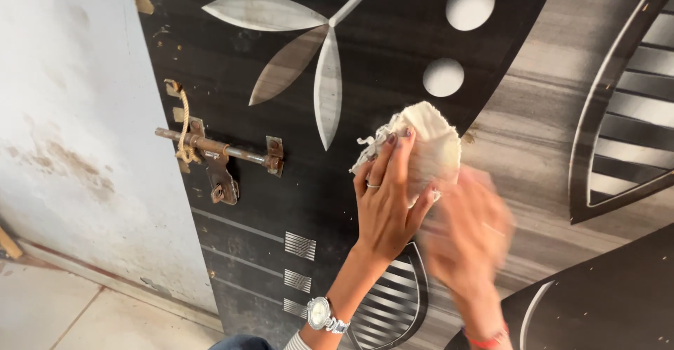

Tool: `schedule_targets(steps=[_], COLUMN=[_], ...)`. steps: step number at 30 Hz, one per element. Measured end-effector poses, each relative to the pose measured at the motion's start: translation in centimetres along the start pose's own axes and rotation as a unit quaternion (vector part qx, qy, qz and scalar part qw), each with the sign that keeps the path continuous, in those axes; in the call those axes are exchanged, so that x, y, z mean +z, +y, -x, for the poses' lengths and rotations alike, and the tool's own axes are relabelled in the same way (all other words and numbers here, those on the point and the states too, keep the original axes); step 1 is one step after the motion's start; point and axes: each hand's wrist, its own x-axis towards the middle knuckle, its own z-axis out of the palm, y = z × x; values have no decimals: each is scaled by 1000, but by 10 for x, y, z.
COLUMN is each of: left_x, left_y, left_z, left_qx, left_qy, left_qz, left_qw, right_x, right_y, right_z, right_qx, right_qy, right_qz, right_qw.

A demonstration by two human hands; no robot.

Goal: The person wipes the surface of a dark metal door with a white cloth. They use their right hand to wipe in circular and back-and-forth motions while their left hand rests on the door for stability. The person cleans around the decorative leaf-shaped cutouts and the latch area.

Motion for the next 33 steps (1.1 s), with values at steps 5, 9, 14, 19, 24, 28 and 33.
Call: schedule_targets(steps=[5, 9, 14, 19, 24, 28, 33], left_x=[-7, -12, -20, -28, -29, -23, -20], left_y=[-16, -15, -14, -8, -7, -4, 2], left_z=[-2, -14, -16, -14, -16, -13, -7], left_qx=[-40, -44, -70, -113, -115, -117, -122], left_qy=[19, 83, 100, 111, 101, 81, 64], left_qz=[52, 74, 88, 76, 51, 65, 75], left_qw=[998, 993, 989, 984, 987, 988, 988], right_x=[24, 12, 50, 56, 6, -43, -29], right_y=[-3, 21, 14, -13, 50, 97, 73], right_z=[-97, -178, -170, -43, -82, -175, -142], right_qx=[-14, -18, -113, -379, -403, -115, -116], right_qy=[-101, -11, -26, -222, -160, -138, -147], right_qz=[75, 215, 259, 108, 306, 413, 399], right_qw=[992, 976, 959, 892, 847, 893, 897])
